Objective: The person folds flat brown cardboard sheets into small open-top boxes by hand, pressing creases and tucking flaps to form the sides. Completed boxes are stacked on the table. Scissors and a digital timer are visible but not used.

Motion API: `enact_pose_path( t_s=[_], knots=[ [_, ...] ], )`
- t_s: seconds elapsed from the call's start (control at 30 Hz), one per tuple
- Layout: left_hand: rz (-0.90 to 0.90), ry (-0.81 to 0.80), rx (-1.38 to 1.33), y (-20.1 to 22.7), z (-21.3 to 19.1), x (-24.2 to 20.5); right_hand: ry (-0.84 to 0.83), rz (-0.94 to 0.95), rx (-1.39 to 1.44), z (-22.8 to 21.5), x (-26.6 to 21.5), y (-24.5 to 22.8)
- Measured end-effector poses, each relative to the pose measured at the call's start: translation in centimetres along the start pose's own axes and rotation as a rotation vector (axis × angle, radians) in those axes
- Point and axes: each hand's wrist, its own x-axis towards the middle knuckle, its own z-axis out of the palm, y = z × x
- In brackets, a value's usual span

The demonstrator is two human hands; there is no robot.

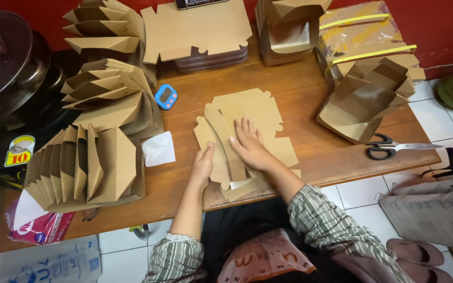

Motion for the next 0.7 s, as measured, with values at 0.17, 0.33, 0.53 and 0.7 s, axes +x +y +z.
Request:
enact_pose_path(
  t_s=[0.17,0.33,0.53,0.7],
  knots=[
    [0.024,-0.055,0.002,-2.1,-1.0,2.2,0.07,-0.039,0.512,-2.5,-0.3,2.1],
    [0.035,-0.065,-0.068,-0.6,-0.6,1.0,0.339,0.167,1.309,-3.3,0.7,13.0],
    [0.058,-0.112,-0.232,-1.2,0.4,1.7,0.337,0.289,1.456,-3.1,-2.5,9.3],
    [0.06,-0.185,-0.252,-1.4,-0.9,3.1,0.297,0.153,1.402,-5.4,-1.0,12.0]
  ],
)
